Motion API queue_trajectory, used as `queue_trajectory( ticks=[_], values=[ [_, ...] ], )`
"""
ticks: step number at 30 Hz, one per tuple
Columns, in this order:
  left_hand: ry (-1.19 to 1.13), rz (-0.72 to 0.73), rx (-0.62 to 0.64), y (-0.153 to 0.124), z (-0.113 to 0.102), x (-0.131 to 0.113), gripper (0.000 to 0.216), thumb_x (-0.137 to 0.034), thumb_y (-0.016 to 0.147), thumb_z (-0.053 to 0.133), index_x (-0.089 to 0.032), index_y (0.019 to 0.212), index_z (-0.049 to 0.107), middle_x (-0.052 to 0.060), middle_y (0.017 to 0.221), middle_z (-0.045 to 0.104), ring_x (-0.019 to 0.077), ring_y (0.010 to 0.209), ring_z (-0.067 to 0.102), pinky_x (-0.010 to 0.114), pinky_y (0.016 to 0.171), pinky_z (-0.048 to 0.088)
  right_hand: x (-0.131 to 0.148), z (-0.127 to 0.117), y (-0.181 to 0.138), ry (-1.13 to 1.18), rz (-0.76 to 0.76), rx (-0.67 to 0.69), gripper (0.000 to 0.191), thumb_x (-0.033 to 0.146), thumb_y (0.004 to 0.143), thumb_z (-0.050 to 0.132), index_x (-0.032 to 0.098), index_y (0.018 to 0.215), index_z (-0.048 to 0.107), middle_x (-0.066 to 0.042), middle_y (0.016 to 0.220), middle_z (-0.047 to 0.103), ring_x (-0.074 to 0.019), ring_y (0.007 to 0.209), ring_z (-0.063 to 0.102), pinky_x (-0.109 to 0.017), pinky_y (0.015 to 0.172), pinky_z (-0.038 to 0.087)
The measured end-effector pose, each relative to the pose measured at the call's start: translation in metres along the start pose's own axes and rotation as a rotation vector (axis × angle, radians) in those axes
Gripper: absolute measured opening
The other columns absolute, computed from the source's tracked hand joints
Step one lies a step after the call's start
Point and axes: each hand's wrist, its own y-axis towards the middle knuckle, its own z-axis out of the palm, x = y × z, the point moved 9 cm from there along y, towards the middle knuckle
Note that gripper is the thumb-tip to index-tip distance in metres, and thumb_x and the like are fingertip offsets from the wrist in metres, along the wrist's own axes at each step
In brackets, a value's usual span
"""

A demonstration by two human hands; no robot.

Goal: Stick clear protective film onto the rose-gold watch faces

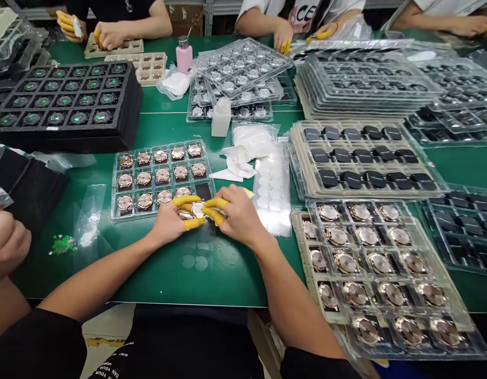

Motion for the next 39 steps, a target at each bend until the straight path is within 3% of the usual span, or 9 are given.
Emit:
queue_trajectory(
  ticks=[9,13,15,18,21,27,31,36,39],
  values=[
    [-0.034,0.019,-0.009,0.0,0.001,0.003,0.06,-0.024,0.065,0.087,-0.016,0.123,0.076,0.007,0.099,0.081,0.0197,0.085,0.078,0.03,0.078,0.066,0.004,0.006,0.003,0.105,0.062,-0.05,0.016,0.029,0.1,0.06,0.025,0.097,0.074,-0.008,0.088,0.066,-0.0227,0.08,0.056,-0.039,0.069,0.046],
    [-0.028,0.056,-0.018,-0.004,0.001,-0.005,0.059,-0.029,0.066,0.09,-0.015,0.121,0.076,0.008,0.099,0.082,0.021,0.088,0.08,0.032,0.083,0.068,-0.028,-0.014,-0.002,-0.021,0.269,-0.144,0.017,0.037,0.1,0.062,0.026,0.101,0.075,-0.011,0.098,0.067,-0.0281,0.096,0.059,-0.047,0.086,0.05],
    [0.045,0.154,-0.013,-0.008,0.002,-0.016,0.054,-0.031,0.069,0.088,-0.017,0.12,0.077,0.007,0.1,0.083,0.0206,0.09,0.081,0.033,0.087,0.069,-0.045,-0.027,-0.01,-0.011,0.376,-0.15,0.026,0.044,0.098,0.062,0.028,0.116,0.073,-0.013,0.119,0.065,-0.0321,0.113,0.057,-0.055,0.101,0.046],
    [0.227,0.391,-0.007,-0.017,0.003,-0.034,0.04,-0.029,0.077,0.083,-0.019,0.116,0.079,0.006,0.104,0.084,0.0183,0.089,0.081,0.031,0.087,0.069,-0.048,-0.023,-0.017,0.224,0.421,0.026,0.043,0.048,0.099,0.059,0.032,0.139,0.061,-0.01,0.137,0.063,-0.0318,0.128,0.053,-0.056,0.111,0.042],
    [0.36,0.662,0.022,-0.027,0.008,-0.049,0.031,-0.028,0.081,0.082,-0.022,0.111,0.081,0.005,0.099,0.085,0.0175,0.085,0.081,0.029,0.083,0.069,-0.035,-0.012,-0.018,0.384,0.417,0.169,0.047,0.043,0.096,0.067,0.032,0.141,0.059,-0.006,0.121,0.074,-0.0293,0.125,0.059,-0.053,0.113,0.04],
    [0.422,1.013,-0.032,-0.043,0.01,-0.074,0.039,-0.019,0.082,0.084,-0.02,0.12,0.076,0.006,0.106,0.085,0.0158,0.089,0.082,0.025,0.084,0.068,-0.031,-0.013,-0.01,0.482,0.481,0.137,0.029,0.032,0.09,0.071,0.026,0.118,0.068,-0.002,0.091,0.077,-0.0255,0.099,0.07,-0.044,0.098,0.046],
    [0.362,0.888,-0.112,-0.036,0.0,-0.069,0.041,-0.023,0.078,0.088,-0.018,0.117,0.076,0.007,0.101,0.085,0.0164,0.085,0.082,0.025,0.082,0.069,-0.031,-0.018,-0.01,0.497,0.487,0.143,0.026,0.032,0.091,0.071,0.024,0.115,0.069,-0.002,0.086,0.078,-0.0251,0.096,0.07,-0.043,0.095,0.043],
    [0.192,0.479,-0.03,-0.018,-0.004,-0.038,0.05,-0.031,0.074,0.09,-0.017,0.119,0.076,0.006,0.097,0.085,0.0197,0.082,0.083,0.029,0.08,0.072,-0.024,-0.023,-0.012,0.268,0.382,0.164,0.006,0.024,0.093,0.068,0.023,0.098,0.071,-0.002,0.094,0.079,-0.0228,0.094,0.068,-0.044,0.098,0.032],
    [0.114,0.342,0.014,-0.013,-0.003,-0.029,0.053,-0.033,0.07,0.092,-0.016,0.119,0.076,0.007,0.1,0.085,0.0217,0.088,0.084,0.031,0.083,0.072,-0.021,-0.02,-0.014,0.177,0.334,0.198,0.019,0.017,0.094,0.062,0.024,0.111,0.069,-0.002,0.096,0.079,-0.0235,0.099,0.067,-0.045,0.1,0.027]
  ],
)
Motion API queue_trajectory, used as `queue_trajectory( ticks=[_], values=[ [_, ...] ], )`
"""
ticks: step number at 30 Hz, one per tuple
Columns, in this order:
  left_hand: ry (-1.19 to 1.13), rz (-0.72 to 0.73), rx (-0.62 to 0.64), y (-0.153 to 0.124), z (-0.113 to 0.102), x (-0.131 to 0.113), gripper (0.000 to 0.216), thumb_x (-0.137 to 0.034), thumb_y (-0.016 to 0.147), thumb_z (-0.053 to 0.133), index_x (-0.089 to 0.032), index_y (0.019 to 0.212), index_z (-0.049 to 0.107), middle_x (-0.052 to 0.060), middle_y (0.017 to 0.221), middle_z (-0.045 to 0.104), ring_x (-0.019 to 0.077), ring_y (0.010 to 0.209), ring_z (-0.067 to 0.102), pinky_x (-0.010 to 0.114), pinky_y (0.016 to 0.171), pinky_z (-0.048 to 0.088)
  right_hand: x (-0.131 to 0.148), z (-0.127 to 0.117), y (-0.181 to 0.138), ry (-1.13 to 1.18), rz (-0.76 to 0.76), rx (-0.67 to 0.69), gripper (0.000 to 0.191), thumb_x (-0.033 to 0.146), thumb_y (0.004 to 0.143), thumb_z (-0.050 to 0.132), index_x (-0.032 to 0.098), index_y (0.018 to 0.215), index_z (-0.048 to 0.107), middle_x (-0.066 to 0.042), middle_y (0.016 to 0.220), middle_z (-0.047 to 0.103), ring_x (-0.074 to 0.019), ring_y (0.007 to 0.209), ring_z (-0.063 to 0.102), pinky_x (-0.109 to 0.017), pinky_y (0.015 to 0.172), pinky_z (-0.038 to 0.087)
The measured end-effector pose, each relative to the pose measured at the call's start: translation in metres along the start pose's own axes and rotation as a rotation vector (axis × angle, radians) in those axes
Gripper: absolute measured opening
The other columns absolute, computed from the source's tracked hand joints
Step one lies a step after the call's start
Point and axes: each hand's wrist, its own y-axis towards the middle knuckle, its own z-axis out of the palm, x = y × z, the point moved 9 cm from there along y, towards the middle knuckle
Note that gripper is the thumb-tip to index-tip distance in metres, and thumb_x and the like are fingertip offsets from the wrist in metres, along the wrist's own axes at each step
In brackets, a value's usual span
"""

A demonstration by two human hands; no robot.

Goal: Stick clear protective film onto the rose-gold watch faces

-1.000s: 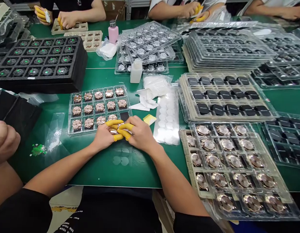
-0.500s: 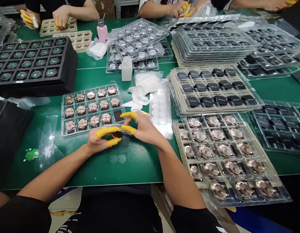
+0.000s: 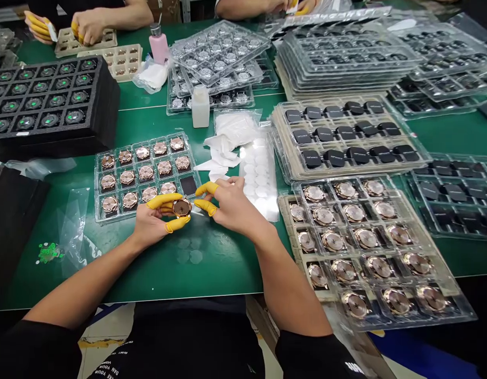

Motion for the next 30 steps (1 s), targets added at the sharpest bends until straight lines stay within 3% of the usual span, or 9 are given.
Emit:
queue_trajectory(
  ticks=[3,8,11,14,16,18,21,25,30],
  values=[
    [-0.062,-0.079,0.008,0.001,0.002,0.006,0.056,-0.035,0.068,0.093,-0.015,0.117,0.076,0.009,0.104,0.084,0.023,0.093,0.083,0.032,0.087,0.071,0.0,0.004,0.0,-0.049,-0.008,0.01,0.026,0.013,0.091,0.06,0.023,0.114,0.067,-0.004,0.096,0.079,-0.024,0.101,0.067,-0.046,0.101,0.025],
    [-0.156,-0.241,0.01,0.0,0.006,0.017,0.066,-0.036,0.063,0.096,-0.015,0.121,0.074,0.009,0.105,0.083,0.0226,0.094,0.082,0.034,0.089,0.07,-0.003,0.009,0.001,-0.113,0.021,0.024,0.016,0.014,0.091,0.059,0.022,0.101,0.069,-0.006,0.095,0.076,-0.0232,0.093,0.066,-0.049,0.102,0.026],
    [-0.232,-0.311,-0.016,0.001,0.007,0.022,0.07,-0.035,0.06,0.097,-0.014,0.122,0.073,0.009,0.102,0.082,0.0207,0.091,0.081,0.033,0.086,0.07,0.001,-0.004,0.0,-0.11,0.011,-0.063,0.009,0.018,0.091,0.062,0.022,0.092,0.07,-0.009,0.106,0.078,-0.0287,0.106,0.062,-0.053,0.103,0.028],
    [-0.258,-0.364,-0.059,0.002,0.005,0.026,0.068,-0.032,0.059,0.097,-0.014,0.12,0.073,0.008,0.098,0.081,0.0186,0.088,0.079,0.033,0.086,0.068,0.004,-0.023,-0.003,0.222,0.012,-0.184,0.009,0.028,0.089,0.071,0.024,0.082,0.07,-0.007,0.122,0.076,-0.0306,0.118,0.059,-0.052,0.104,0.035],
    [-0.259,-0.389,-0.063,0.001,0.006,0.029,0.067,-0.029,0.058,0.097,-0.014,0.12,0.074,0.008,0.097,0.081,0.018,0.087,0.078,0.033,0.086,0.068,-0.006,-0.025,-0.005,0.558,0.118,-0.258,0.017,0.039,0.084,0.078,0.024,0.081,0.071,-0.006,0.122,0.075,-0.0282,0.114,0.062,-0.048,0.102,0.042],
    [-0.24,-0.401,-0.048,0.001,0.008,0.03,0.066,-0.027,0.059,0.095,-0.015,0.12,0.074,0.007,0.095,0.081,0.0173,0.084,0.077,0.033,0.084,0.067,-0.018,-0.01,-0.007,0.756,0.308,-0.253,0.026,0.045,0.075,0.086,0.024,0.08,0.073,-0.007,0.117,0.075,-0.0263,0.108,0.065,-0.044,0.097,0.047],
    [-0.188,-0.404,-0.016,0.0,0.01,0.032,0.065,-0.026,0.06,0.093,-0.015,0.121,0.074,0.007,0.093,0.08,0.0161,0.079,0.076,0.031,0.081,0.066,-0.024,0.024,-0.008,0.802,0.532,-0.112,0.031,0.044,0.065,0.091,0.022,0.081,0.076,-0.007,0.105,0.078,-0.0251,0.102,0.067,-0.041,0.096,0.05],
    [-0.126,-0.385,0.009,-0.001,0.01,0.032,0.065,-0.027,0.062,0.092,-0.015,0.123,0.075,0.007,0.094,0.08,0.0159,0.078,0.076,0.031,0.08,0.066,-0.022,0.041,-0.009,0.794,0.613,-0.073,0.031,0.043,0.064,0.088,0.021,0.082,0.077,-0.006,0.09,0.078,-0.0232,0.092,0.068,-0.039,0.089,0.052],
    [-0.137,-0.369,0.044,-0.001,0.012,0.032,0.066,-0.027,0.063,0.092,-0.015,0.125,0.074,0.006,0.094,0.08,0.0159,0.079,0.076,0.029,0.08,0.066,-0.024,0.043,-0.011,0.793,0.655,-0.055,0.033,0.04,0.06,0.09,0.02,0.082,0.076,-0.006,0.091,0.078,-0.0219,0.091,0.069,-0.035,0.084,0.052]
  ],
)
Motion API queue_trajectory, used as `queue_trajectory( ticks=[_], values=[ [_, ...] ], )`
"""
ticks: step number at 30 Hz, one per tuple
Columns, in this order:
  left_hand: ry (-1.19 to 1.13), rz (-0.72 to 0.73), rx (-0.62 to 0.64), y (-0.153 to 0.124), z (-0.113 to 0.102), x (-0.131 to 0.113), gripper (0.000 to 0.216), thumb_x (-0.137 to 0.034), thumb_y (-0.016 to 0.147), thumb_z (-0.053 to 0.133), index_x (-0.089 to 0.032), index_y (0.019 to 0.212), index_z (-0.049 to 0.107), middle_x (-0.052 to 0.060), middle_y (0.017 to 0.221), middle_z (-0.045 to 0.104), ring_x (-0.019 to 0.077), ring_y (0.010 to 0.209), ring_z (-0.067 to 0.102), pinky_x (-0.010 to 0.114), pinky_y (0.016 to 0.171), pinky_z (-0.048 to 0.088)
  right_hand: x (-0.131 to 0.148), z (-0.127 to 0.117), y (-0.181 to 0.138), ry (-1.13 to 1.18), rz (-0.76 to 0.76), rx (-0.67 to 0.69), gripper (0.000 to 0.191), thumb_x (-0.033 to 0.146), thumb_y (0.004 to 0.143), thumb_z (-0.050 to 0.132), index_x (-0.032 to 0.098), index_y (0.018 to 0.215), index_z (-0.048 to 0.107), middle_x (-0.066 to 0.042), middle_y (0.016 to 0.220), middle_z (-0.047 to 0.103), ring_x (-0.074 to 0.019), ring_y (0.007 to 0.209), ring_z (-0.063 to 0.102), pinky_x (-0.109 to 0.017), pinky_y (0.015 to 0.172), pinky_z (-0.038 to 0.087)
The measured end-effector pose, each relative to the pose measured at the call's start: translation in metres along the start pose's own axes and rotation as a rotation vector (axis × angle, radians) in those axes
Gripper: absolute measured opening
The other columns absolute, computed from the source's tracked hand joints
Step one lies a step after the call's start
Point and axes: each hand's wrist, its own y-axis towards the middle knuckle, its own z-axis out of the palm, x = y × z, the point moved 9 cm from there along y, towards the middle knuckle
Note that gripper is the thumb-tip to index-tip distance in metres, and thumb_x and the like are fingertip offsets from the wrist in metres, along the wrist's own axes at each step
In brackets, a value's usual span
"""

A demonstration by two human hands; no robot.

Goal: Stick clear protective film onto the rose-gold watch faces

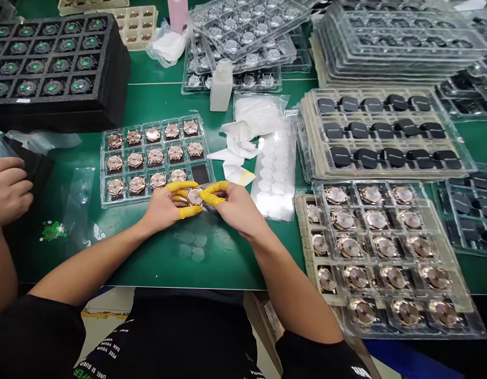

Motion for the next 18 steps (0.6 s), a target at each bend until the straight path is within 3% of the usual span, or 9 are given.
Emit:
queue_trajectory(
  ticks=[6,18],
  values=[
    [-0.016,-0.03,0.07,0.0022,0.0031,0.0009,0.069,-0.026,0.061,0.092,-0.015,0.126,0.076,0.007,0.094,0.08,0.0149,0.078,0.075,0.028,0.079,0.066,-0.0028,0.0033,0.0025,0.001,0.004,0.076,0.036,0.044,0.06,0.092,0.019,0.08,0.075,-0.006,0.09,0.079,-0.0211,0.087,0.069,-0.036,0.084,0.053],
    [0.027,-0.007,0.116,0.0025,0.0062,-0.0031,0.071,-0.025,0.061,0.092,-0.014,0.129,0.075,0.009,0.102,0.082,0.0192,0.085,0.077,0.033,0.085,0.067,-0.0035,0.0022,0.0024,-0.091,-0.026,0.069,0.031,0.043,0.069,0.089,0.02,0.084,0.075,-0.007,0.091,0.078,-0.0216,0.088,0.068,-0.036,0.081,0.053]
  ],
)
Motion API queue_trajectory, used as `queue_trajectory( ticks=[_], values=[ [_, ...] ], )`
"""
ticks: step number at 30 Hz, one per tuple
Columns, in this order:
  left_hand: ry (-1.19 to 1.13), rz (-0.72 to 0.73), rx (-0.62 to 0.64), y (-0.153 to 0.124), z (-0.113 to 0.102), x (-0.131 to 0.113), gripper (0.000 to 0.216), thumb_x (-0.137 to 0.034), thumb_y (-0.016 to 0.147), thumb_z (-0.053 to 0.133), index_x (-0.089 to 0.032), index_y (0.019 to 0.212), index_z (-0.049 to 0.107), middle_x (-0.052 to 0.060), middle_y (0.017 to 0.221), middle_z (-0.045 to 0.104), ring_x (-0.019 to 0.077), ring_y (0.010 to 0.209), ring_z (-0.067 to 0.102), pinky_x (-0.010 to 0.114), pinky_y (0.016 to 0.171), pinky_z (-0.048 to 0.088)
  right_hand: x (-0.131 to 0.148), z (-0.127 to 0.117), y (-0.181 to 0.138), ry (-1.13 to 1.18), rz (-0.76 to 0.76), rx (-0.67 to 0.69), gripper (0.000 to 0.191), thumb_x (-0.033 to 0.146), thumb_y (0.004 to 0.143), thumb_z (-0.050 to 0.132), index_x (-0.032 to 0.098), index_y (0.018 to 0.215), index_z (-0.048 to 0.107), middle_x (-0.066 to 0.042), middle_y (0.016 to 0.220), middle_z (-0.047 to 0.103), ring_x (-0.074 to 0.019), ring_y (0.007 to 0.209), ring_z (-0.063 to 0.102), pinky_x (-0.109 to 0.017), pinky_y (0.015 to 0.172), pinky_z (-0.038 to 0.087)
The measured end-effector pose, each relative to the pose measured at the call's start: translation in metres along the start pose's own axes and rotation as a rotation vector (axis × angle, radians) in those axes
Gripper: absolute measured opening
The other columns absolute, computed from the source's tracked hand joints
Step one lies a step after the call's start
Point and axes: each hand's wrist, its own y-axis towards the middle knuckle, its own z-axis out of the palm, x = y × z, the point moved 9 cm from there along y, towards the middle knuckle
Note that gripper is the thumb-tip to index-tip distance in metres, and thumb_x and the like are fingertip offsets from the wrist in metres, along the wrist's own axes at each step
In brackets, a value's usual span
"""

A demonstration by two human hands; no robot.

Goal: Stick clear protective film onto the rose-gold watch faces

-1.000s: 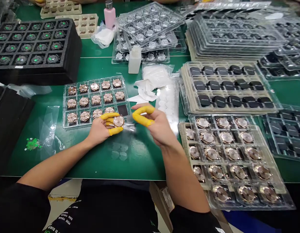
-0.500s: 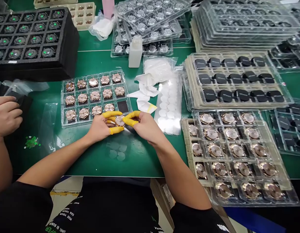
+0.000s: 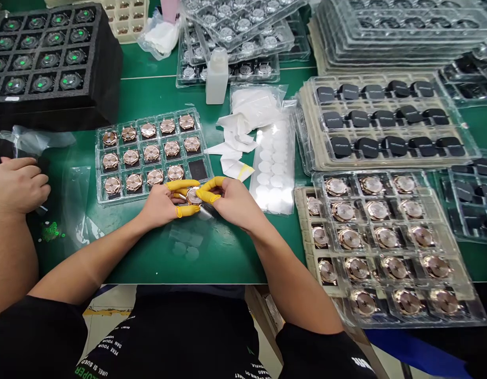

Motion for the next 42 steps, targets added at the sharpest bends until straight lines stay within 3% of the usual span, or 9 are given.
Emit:
queue_trajectory(
  ticks=[19,23,27,29,31,34,38,42],
  values=[
    [0.037,0.027,-0.023,0.0,-0.002,0.002,0.067,-0.026,0.063,0.09,-0.016,0.127,0.076,0.007,0.098,0.081,0.0167,0.08,0.075,0.031,0.082,0.066,0.002,0.001,0.002,-0.002,-0.022,0.0,0.039,0.051,0.07,0.09,0.02,0.086,0.073,-0.006,0.091,0.077,-0.0203,0.086,0.069,-0.034,0.077,0.054],
    [0.034,0.029,-0.05,-0.001,-0.003,0.0,0.066,-0.027,0.062,0.091,-0.016,0.125,0.077,0.006,0.094,0.081,0.0167,0.08,0.075,0.031,0.082,0.067,0.011,-0.029,0.004,0.04,-0.102,-0.173,0.053,0.061,0.067,0.091,0.023,0.098,0.07,-0.005,0.094,0.075,-0.0175,0.081,0.067,-0.031,0.068,0.051],
    [0.033,0.027,-0.08,-0.003,-0.003,-0.003,0.065,-0.027,0.062,0.092,-0.015,0.124,0.077,0.006,0.091,0.08,0.0167,0.081,0.075,0.031,0.083,0.067,0.007,-0.053,0.007,0.073,-0.114,-0.317,0.051,0.069,0.077,0.08,0.022,0.072,0.062,-0.004,0.075,0.063,-0.0115,0.061,0.05,-0.027,0.05,0.033],
    [0.018,0.021,-0.087,-0.004,-0.003,-0.003,0.063,-0.027,0.062,0.091,-0.016,0.123,0.077,0.005,0.089,0.079,0.0164,0.079,0.075,0.032,0.083,0.067,0.004,-0.049,0.009,0.122,-0.099,-0.294,0.048,0.063,0.075,0.083,0.022,0.071,0.06,-0.001,0.072,0.057,-0.009,0.056,0.043,-0.025,0.047,0.029],
    [-0.003,0.018,-0.098,-0.004,-0.003,-0.003,0.063,-0.027,0.063,0.092,-0.016,0.123,0.076,0.004,0.087,0.079,0.0164,0.078,0.076,0.032,0.082,0.068,0.005,-0.039,0.01,0.181,-0.1,-0.264,0.043,0.05,0.066,0.092,0.024,0.088,0.066,0.001,0.085,0.06,-0.0079,0.058,0.046,-0.023,0.045,0.027],
    [-0.038,0.024,-0.116,-0.004,-0.004,-0.001,0.062,-0.026,0.063,0.09,-0.016,0.122,0.075,0.003,0.084,0.078,0.0158,0.075,0.076,0.029,0.078,0.067,0.002,-0.017,0.009,0.223,-0.026,-0.167,0.058,0.043,0.061,0.094,0.027,0.109,0.066,0.001,0.093,0.065,-0.0074,0.057,0.05,-0.021,0.04,0.023],
    [-0.01,0.073,-0.112,-0.003,-0.006,-0.002,0.059,-0.024,0.064,0.087,-0.017,0.122,0.075,0.002,0.083,0.078,0.0155,0.073,0.074,0.026,0.07,0.064,-0.009,0.018,0.006,0.218,0.108,0.041,0.052,0.043,0.059,0.096,0.02,0.098,0.071,0.003,0.068,0.063,-0.0054,0.046,0.041,-0.022,0.038,0.018],
    [0.018,0.083,-0.096,-0.004,-0.005,-0.001,0.06,-0.024,0.063,0.089,-0.016,0.122,0.076,0.005,0.086,0.08,0.0177,0.075,0.075,0.027,0.07,0.063,-0.014,0.025,0.008,0.253,0.062,0.003,0.046,0.043,0.053,0.099,0.017,0.081,0.073,0.002,0.057,0.063,-0.0056,0.04,0.041,-0.022,0.036,0.022]
  ],
)
